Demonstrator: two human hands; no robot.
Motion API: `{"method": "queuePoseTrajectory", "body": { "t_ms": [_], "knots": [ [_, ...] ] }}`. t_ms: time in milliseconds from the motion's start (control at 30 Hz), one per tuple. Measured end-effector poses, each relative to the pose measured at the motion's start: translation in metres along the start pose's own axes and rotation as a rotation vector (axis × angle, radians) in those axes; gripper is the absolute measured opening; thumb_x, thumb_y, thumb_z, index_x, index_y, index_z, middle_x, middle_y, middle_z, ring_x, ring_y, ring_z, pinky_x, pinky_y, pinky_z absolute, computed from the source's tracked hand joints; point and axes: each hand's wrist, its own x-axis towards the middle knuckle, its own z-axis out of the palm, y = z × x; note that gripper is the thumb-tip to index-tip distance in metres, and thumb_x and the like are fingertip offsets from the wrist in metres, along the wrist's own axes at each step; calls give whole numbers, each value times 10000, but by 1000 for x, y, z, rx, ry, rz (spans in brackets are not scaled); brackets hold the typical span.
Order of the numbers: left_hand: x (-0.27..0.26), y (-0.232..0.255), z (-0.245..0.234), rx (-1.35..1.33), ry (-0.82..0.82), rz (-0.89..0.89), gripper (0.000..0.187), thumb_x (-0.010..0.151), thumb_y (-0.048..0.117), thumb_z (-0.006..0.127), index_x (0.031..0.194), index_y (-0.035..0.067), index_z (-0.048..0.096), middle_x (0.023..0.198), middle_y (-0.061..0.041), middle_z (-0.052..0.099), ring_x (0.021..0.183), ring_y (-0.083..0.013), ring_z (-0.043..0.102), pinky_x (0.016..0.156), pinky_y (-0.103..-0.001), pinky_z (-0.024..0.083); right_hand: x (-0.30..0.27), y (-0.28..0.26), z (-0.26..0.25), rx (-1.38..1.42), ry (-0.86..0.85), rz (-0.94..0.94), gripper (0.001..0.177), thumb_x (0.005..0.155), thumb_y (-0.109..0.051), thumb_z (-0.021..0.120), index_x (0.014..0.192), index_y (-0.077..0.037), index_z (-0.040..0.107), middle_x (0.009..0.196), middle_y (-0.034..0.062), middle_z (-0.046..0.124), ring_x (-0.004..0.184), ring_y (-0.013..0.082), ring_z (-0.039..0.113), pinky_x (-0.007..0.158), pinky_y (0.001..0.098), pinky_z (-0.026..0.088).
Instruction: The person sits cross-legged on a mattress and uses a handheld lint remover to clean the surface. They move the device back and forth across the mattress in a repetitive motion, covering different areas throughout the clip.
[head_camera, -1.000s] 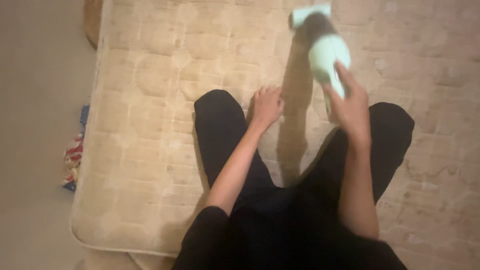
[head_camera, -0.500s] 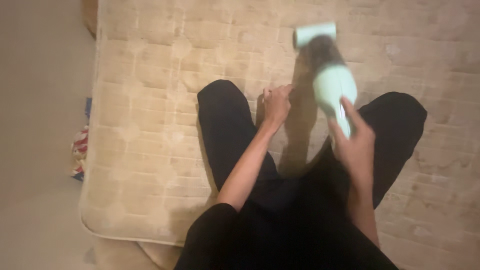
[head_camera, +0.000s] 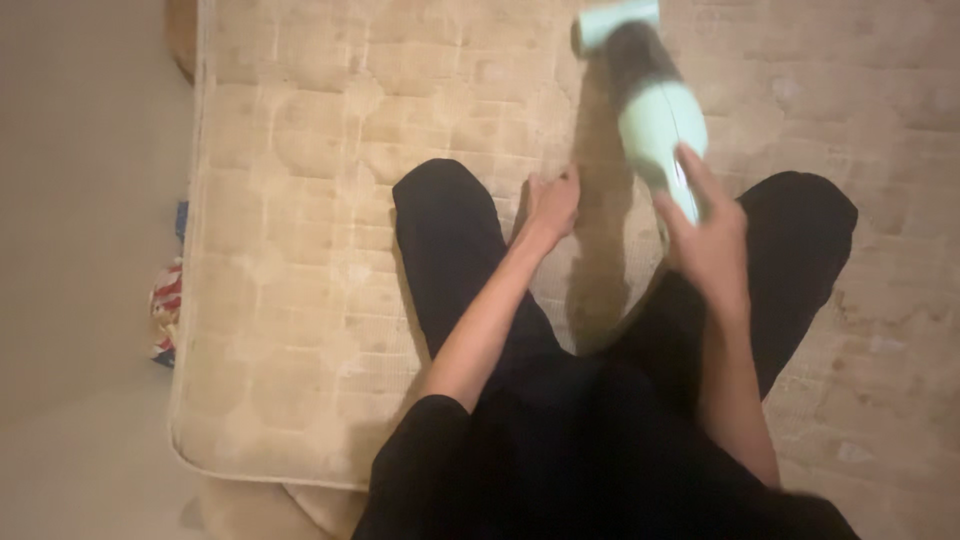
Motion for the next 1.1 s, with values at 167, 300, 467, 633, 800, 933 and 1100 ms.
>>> {"method": "queuePoseTrajectory", "body": {
  "t_ms": [167, 300, 467, 633, 800, 933, 1100],
  "knots": [
    [-24, 11, -30, -336, 250, -9, 344, 806, -76, 601, 1120, 55, 547, 930, -129, 743, 952, -334, 707, 965, -604, 355, -82, 4, -36, -49, -21, 172, 596, 902, -153, 723, 1474, -84, 575, 1424, 164, 640, 1310, 237, 605, 1085, 356, 449],
    [-24, 13, -25, -439, 423, -111, 185, 970, -31, 590, 1124, 71, 587, 961, -103, 715, 991, -305, 671, 998, -569, 393, -98, 6, -42, -10, -13, 230, 623, 876, -110, 714, 1482, -83, 573, 1431, 164, 641, 1299, 250, 608, 1084, 361, 451],
    [15, 5, 46, -55, 349, 34, 631, 743, -51, 636, 1366, -5, 548, 997, -141, 692, 980, -314, 664, 900, -493, 472, -42, 17, -2, 84, 29, 98, 584, 914, -84, 689, 1480, -42, 550, 1467, 191, 610, 1365, 270, 581, 1143, 382, 436],
    [26, -17, 90, 124, 216, 100, 195, 833, 8, 664, 1023, 46, 684, 1032, -154, 693, 1038, -343, 660, 938, -505, 471, 48, 13, 28, 89, 8, -95, 600, 946, -72, 686, 1522, -36, 523, 1518, 205, 576, 1423, 290, 550, 1184, 374, 407],
    [21, -30, 57, -171, 182, 33, 192, 893, 16, 642, 1084, 34, 633, 1002, -172, 671, 1015, -388, 644, 896, -501, 492, 58, -14, 31, 68, 1, 65, 604, 910, -136, 667, 1498, -129, 530, 1469, 135, 605, 1356, 227, 588, 1019, 357, 506],
    [-4, -8, 7, -469, 478, -107, 181, 882, 42, 624, 1058, 82, 640, 1013, -136, 681, 1018, -377, 639, 900, -516, 464, 22, 2, 15, 29, 4, -20, 611, 932, -111, 684, 1519, -81, 518, 1516, 175, 572, 1397, 272, 553, 1158, 377, 411],
    [-6, -1, -2, -386, 534, -109, 43, 937, 152, 642, 916, 132, 673, 979, -119, 649, 1040, -327, 629, 903, -469, 455, -64, 10, 4, 31, 59, 230, 612, 932, -163, 681, 1520, -137, 513, 1511, 178, 561, 1379, 284, 556, 1097, 395, 465]
  ]
}}
